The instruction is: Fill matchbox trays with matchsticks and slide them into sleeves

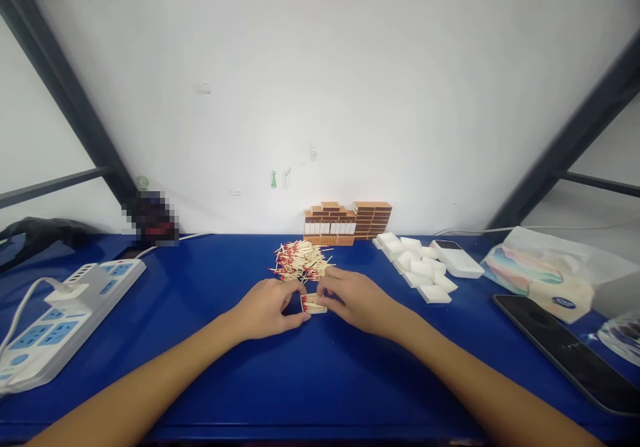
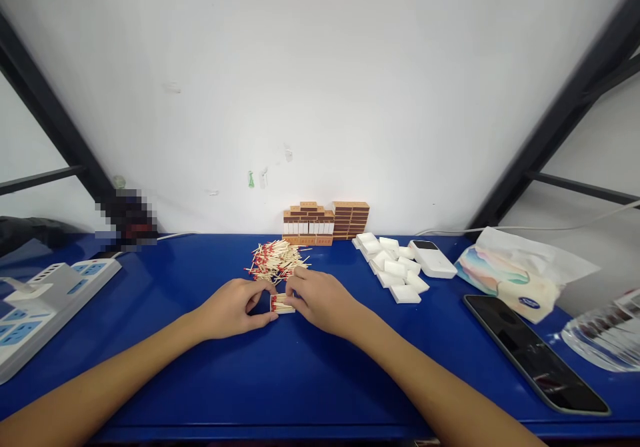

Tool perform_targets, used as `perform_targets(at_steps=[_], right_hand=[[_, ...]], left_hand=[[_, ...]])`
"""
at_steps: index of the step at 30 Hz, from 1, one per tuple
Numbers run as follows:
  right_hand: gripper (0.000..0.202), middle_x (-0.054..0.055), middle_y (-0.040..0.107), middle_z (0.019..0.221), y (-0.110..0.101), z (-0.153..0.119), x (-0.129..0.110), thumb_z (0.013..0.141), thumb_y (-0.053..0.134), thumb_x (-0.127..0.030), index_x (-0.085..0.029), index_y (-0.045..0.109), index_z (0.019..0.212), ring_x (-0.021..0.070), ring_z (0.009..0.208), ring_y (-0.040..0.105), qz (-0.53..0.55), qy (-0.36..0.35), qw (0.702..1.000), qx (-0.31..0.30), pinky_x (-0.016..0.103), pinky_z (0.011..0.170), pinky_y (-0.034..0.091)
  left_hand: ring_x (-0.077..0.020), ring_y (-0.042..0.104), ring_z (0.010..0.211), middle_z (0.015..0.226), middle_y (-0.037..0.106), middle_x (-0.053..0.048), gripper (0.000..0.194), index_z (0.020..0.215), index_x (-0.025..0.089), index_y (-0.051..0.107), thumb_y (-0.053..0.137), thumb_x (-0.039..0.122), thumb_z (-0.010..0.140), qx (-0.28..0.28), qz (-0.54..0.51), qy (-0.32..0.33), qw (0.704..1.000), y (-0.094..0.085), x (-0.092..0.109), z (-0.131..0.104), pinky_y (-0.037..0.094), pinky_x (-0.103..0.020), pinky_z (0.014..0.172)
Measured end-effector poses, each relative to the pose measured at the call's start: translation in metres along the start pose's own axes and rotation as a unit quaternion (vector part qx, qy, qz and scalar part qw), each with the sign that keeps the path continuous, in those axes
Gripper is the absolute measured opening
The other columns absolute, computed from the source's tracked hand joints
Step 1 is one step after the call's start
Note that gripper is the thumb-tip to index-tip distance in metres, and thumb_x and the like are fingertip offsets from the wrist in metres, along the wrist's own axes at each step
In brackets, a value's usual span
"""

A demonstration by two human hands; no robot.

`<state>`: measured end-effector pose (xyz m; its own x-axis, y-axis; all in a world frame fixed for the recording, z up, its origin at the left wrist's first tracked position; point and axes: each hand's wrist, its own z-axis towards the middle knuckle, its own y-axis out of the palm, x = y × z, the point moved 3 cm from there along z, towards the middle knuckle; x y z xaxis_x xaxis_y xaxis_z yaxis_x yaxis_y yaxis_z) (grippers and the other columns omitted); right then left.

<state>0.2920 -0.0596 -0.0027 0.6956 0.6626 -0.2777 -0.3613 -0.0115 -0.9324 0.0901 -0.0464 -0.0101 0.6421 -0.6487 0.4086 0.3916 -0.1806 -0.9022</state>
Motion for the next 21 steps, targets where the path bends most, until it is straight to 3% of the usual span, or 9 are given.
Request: perform_targets(at_steps=[9, 15, 21], right_hand=[[0.012, 0.002, 0.07, 0.09, -0.001, 0.0, 0.005, 0.099, 0.056, -0.017, -0.019, 0.062, 0.089, 0.0158, 0.08, 0.06, 0.062, 0.02, 0.996, -0.054, 0.026, 0.069, 0.039], [0.016, 0.003, 0.07, 0.089, -0.005, 0.005, 0.009, 0.095, 0.056, -0.009, -0.018, 0.066, 0.087, 0.0165, 0.081, 0.061, 0.078, 0.049, 0.996, -0.008, 0.026, 0.073, 0.041], [0.014, 0.003, 0.066, 0.092, 0.006, 0.004, -0.001, 0.098, 0.055, -0.012, -0.019, 0.065, 0.092, 0.0157, 0.083, 0.06, 0.094, 0.016, 0.995, 0.011, 0.026, 0.075, 0.043]], left_hand=[[-0.0121, 0.051, 0.055, 0.061, 0.054, 0.007, 0.032, 0.111, 0.024, 0.065, 0.068, 0.046, 0.088, 0.0, 0.003, 0.007, 1.0, 0.002, -0.004, 0.0, 0.031, -0.024, 0.057], [-0.0122, 0.052, 0.056, 0.062, 0.054, 0.007, 0.031, 0.111, 0.024, 0.065, 0.067, 0.045, 0.088, -0.002, 0.007, 0.013, 1.0, 0.001, -0.003, 0.0, 0.032, -0.025, 0.057], [-0.0126, 0.052, 0.055, 0.061, 0.054, 0.007, 0.027, 0.105, 0.024, 0.064, 0.067, 0.045, 0.088, -0.003, 0.004, 0.004, 1.0, 0.001, -0.002, 0.0, 0.03, -0.024, 0.055]])
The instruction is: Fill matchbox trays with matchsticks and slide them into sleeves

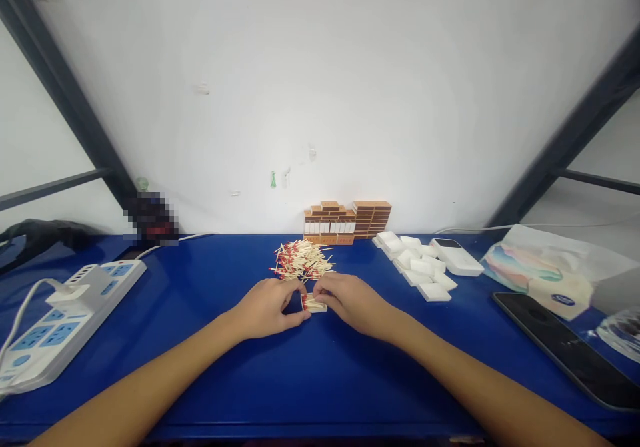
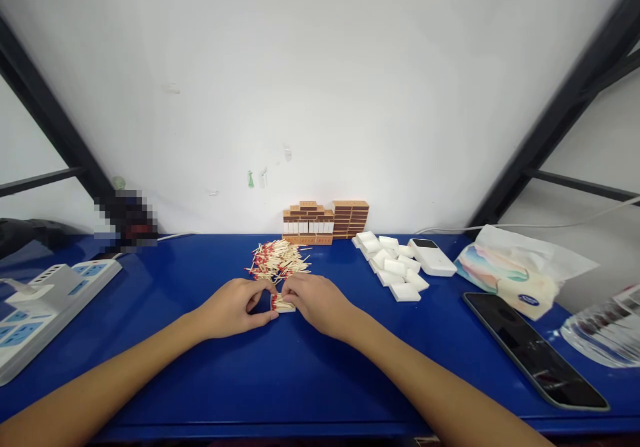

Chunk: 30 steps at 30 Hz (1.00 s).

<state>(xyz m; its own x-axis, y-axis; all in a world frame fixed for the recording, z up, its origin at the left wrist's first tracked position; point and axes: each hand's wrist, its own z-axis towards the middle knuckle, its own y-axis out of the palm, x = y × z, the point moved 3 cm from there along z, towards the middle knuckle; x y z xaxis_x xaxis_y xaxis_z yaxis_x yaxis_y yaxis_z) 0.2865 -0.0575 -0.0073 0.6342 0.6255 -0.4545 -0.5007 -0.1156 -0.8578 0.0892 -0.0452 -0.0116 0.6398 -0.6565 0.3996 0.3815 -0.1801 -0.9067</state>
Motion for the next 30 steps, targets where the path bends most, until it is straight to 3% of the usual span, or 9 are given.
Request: perform_targets(at_steps=[6, 11, 17, 22, 27, 30], right_hand=[[0.009, 0.002, 0.062, 0.094, -0.002, -0.001, 0.002, 0.099, 0.058, -0.021, -0.02, 0.066, 0.093, 0.0145, 0.08, 0.059, -0.057, 0.003, 0.998, 0.035, 0.025, 0.07, 0.04], [0.014, 0.002, 0.062, 0.09, -0.015, 0.003, 0.023, 0.101, 0.055, -0.023, -0.02, 0.065, 0.091, 0.0133, 0.073, 0.057, -0.119, 0.075, 0.986, 0.086, 0.026, 0.066, 0.036], [0.011, 0.005, 0.061, 0.104, -0.015, 0.003, 0.043, 0.098, 0.053, -0.019, -0.02, 0.062, 0.105, 0.0157, 0.082, 0.06, -0.156, 0.097, 0.982, 0.05, 0.027, 0.073, 0.039], [0.027, 0.007, 0.061, 0.111, -0.01, 0.003, 0.042, 0.091, 0.048, -0.008, -0.018, 0.058, 0.114, 0.0173, 0.088, 0.06, -0.168, 0.09, 0.981, 0.031, 0.028, 0.077, 0.041], [0.011, 0.006, 0.063, 0.105, -0.008, 0.005, 0.037, 0.097, 0.053, -0.02, -0.018, 0.061, 0.104, 0.0174, 0.085, 0.06, -0.178, 0.089, 0.98, 0.025, 0.027, 0.074, 0.041], [0.013, 0.006, 0.064, 0.103, -0.007, 0.006, 0.037, 0.102, 0.053, -0.027, -0.018, 0.063, 0.1, 0.0179, 0.085, 0.061, -0.185, 0.09, 0.979, 0.008, 0.027, 0.072, 0.04]], left_hand=[[-0.0119, 0.05, 0.055, 0.06, 0.052, 0.008, 0.03, 0.109, 0.024, 0.064, 0.069, 0.044, 0.087, 0.003, -0.004, 0.002, 1.0, 0.001, -0.002, 0.001, 0.03, -0.024, 0.056], [-0.0104, 0.048, 0.053, 0.058, 0.048, 0.009, 0.03, 0.11, 0.025, 0.064, 0.071, 0.041, 0.085, 0.014, -0.019, 0.017, 1.0, 0.002, -0.003, 0.0, 0.031, -0.023, 0.056], [-0.01, 0.046, 0.053, 0.059, 0.045, 0.009, 0.033, 0.114, 0.025, 0.064, 0.071, 0.04, 0.085, 0.049, -0.035, 0.014, 0.998, -0.002, -0.002, -0.001, 0.031, -0.023, 0.056], [-0.0105, 0.045, 0.052, 0.056, 0.043, 0.01, 0.032, 0.109, 0.024, 0.065, 0.073, 0.043, 0.084, 0.01, -0.063, -0.011, 0.998, 0.0, -0.004, 0.0, 0.03, -0.023, 0.054], [-0.0103, 0.045, 0.051, 0.057, 0.045, 0.009, 0.033, 0.106, 0.024, 0.066, 0.073, 0.047, 0.083, -0.019, -0.081, -0.021, 0.996, 0.001, 0.0, 0.0, 0.03, -0.023, 0.054], [-0.0104, 0.046, 0.052, 0.057, 0.047, 0.009, 0.034, 0.105, 0.023, 0.066, 0.073, 0.048, 0.084, -0.029, -0.078, -0.021, 0.996, -0.001, 0.002, 0.0, 0.03, -0.023, 0.054]])
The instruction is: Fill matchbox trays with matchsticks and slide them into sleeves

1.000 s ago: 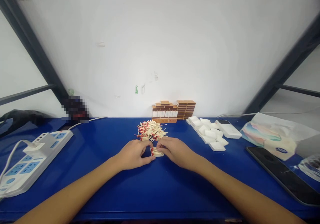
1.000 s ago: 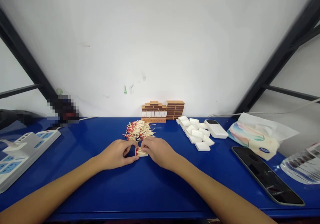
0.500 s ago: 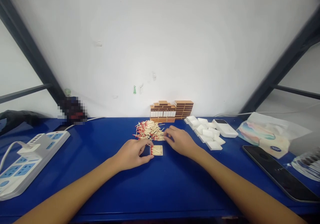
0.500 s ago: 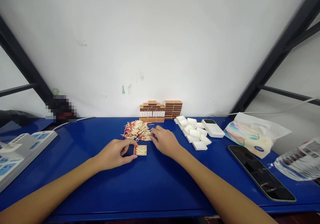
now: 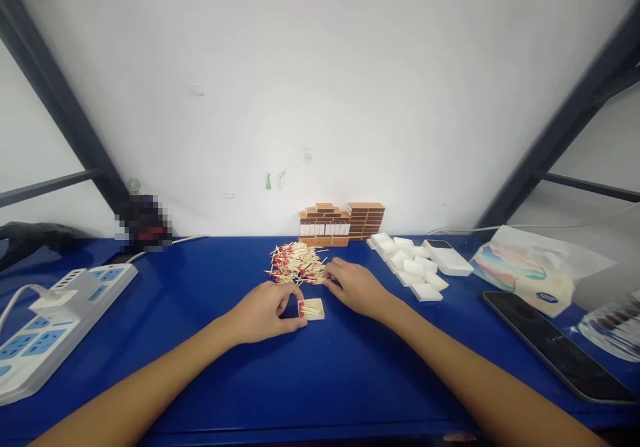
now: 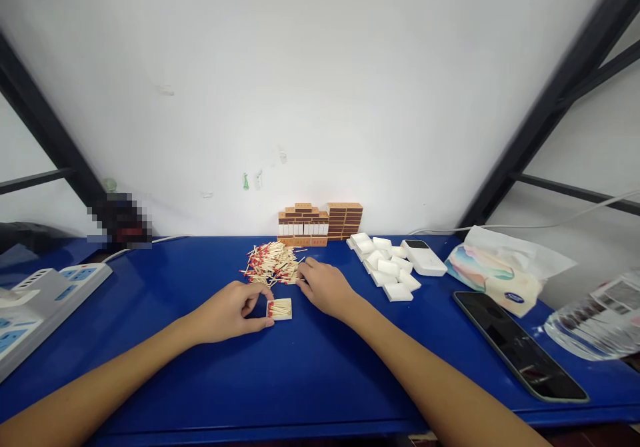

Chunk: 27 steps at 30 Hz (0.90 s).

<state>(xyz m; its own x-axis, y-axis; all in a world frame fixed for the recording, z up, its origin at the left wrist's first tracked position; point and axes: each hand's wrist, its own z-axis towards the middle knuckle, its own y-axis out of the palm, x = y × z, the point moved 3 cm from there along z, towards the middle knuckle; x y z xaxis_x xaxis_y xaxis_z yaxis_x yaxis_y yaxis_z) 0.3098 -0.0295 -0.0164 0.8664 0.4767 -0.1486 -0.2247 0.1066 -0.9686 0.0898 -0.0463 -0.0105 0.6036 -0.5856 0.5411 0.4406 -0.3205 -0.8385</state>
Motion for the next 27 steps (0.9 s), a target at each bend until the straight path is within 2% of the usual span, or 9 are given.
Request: perform_targets(at_steps=[7, 14, 22, 27], right_hand=[[0.016, 0.008, 0.065, 0.105, -0.001, 0.003, 0.006, 0.104, 0.051, -0.026, -0.016, 0.062, 0.1, 0.0196, 0.088, 0.063, -0.025, -0.005, 0.999, -0.043, 0.028, 0.073, 0.04], [0.015, 0.007, 0.065, 0.101, -0.006, 0.0, 0.022, 0.104, 0.052, -0.024, -0.017, 0.061, 0.095, 0.0187, 0.085, 0.062, 0.009, 0.015, 0.998, -0.059, 0.028, 0.071, 0.039], [0.004, 0.006, 0.062, 0.102, -0.011, -0.003, 0.014, 0.1, 0.058, -0.023, -0.019, 0.058, 0.1, 0.017, 0.083, 0.06, 0.05, 0.01, 0.997, -0.06, 0.026, 0.07, 0.04], [0.014, 0.006, 0.062, 0.099, -0.007, -0.003, 0.014, 0.103, 0.051, -0.022, -0.018, 0.057, 0.091, 0.0168, 0.081, 0.059, 0.064, 0.017, 0.995, -0.071, 0.027, 0.071, 0.04]], left_hand=[[-0.0104, 0.047, 0.052, 0.058, 0.049, 0.009, 0.032, 0.107, 0.023, 0.066, 0.071, 0.048, 0.086, -0.002, 0.025, 0.018, 1.0, -0.003, -0.001, 0.0, 0.031, -0.023, 0.055], [-0.0109, 0.046, 0.051, 0.058, 0.047, 0.009, 0.032, 0.107, 0.023, 0.066, 0.07, 0.047, 0.086, 0.003, 0.028, 0.013, 1.0, -0.004, -0.005, 0.001, 0.03, -0.024, 0.055], [-0.0116, 0.048, 0.052, 0.058, 0.049, 0.008, 0.033, 0.108, 0.023, 0.065, 0.068, 0.049, 0.087, 0.013, 0.04, 0.021, 0.999, -0.004, -0.006, 0.0, 0.031, -0.024, 0.055], [-0.0118, 0.049, 0.053, 0.059, 0.051, 0.008, 0.033, 0.11, 0.023, 0.065, 0.068, 0.048, 0.088, 0.007, 0.047, 0.021, 0.999, -0.004, -0.004, 0.0, 0.032, -0.024, 0.056]])
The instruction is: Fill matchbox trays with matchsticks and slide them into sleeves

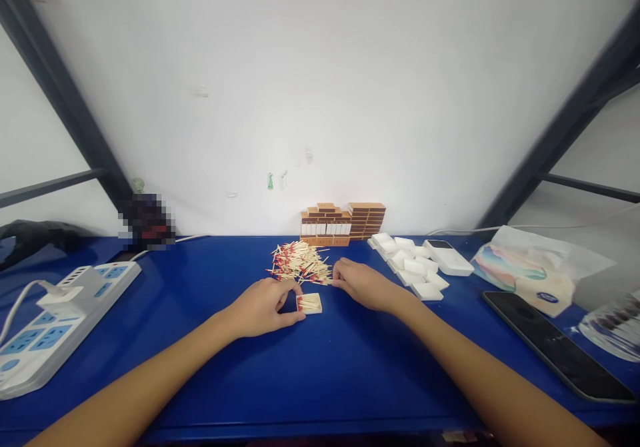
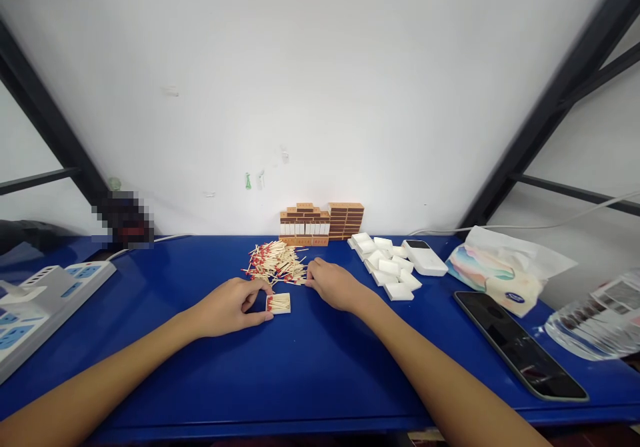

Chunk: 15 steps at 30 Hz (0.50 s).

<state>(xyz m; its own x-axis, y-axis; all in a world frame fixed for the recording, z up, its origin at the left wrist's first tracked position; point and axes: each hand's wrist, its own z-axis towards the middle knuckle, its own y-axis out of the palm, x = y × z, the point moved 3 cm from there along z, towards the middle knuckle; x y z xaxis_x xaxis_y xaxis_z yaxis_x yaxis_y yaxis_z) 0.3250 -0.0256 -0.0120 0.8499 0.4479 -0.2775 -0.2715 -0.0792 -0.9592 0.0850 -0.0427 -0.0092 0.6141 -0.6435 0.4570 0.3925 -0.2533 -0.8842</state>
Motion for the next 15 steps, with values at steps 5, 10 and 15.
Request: perform_targets(at_steps=[5, 10, 15], right_hand=[[0.015, 0.007, 0.062, 0.1, -0.002, -0.002, 0.005, 0.104, 0.049, -0.024, -0.018, 0.056, 0.093, 0.0177, 0.082, 0.058, 0.0, -0.008, 1.0, 0.0, 0.029, 0.074, 0.041], [0.013, 0.007, 0.061, 0.101, -0.01, -0.003, 0.008, 0.103, 0.047, -0.02, -0.018, 0.055, 0.094, 0.0169, 0.082, 0.058, 0.007, -0.016, 0.999, 0.037, 0.028, 0.073, 0.041], [0.01, 0.006, 0.062, 0.101, -0.016, -0.005, -0.007, 0.103, 0.049, -0.021, -0.019, 0.055, 0.095, 0.017, 0.084, 0.059, 0.029, -0.036, 0.997, 0.055, 0.027, 0.073, 0.041]], left_hand=[[-0.0121, 0.05, 0.053, 0.059, 0.05, 0.007, 0.034, 0.109, 0.023, 0.065, 0.067, 0.049, 0.088, 0.003, -0.004, 0.002, 1.0, 0.0, 0.0, 0.0, 0.031, -0.024, 0.055], [-0.0117, 0.049, 0.053, 0.06, 0.05, 0.008, 0.034, 0.109, 0.023, 0.065, 0.068, 0.048, 0.087, 0.003, -0.012, 0.003, 1.0, 0.001, -0.002, 0.001, 0.031, -0.024, 0.055], [-0.0114, 0.048, 0.052, 0.058, 0.048, 0.009, 0.033, 0.107, 0.023, 0.065, 0.07, 0.048, 0.086, 0.017, -0.028, -0.011, 0.999, 0.001, -0.004, 0.002, 0.032, -0.024, 0.055]])
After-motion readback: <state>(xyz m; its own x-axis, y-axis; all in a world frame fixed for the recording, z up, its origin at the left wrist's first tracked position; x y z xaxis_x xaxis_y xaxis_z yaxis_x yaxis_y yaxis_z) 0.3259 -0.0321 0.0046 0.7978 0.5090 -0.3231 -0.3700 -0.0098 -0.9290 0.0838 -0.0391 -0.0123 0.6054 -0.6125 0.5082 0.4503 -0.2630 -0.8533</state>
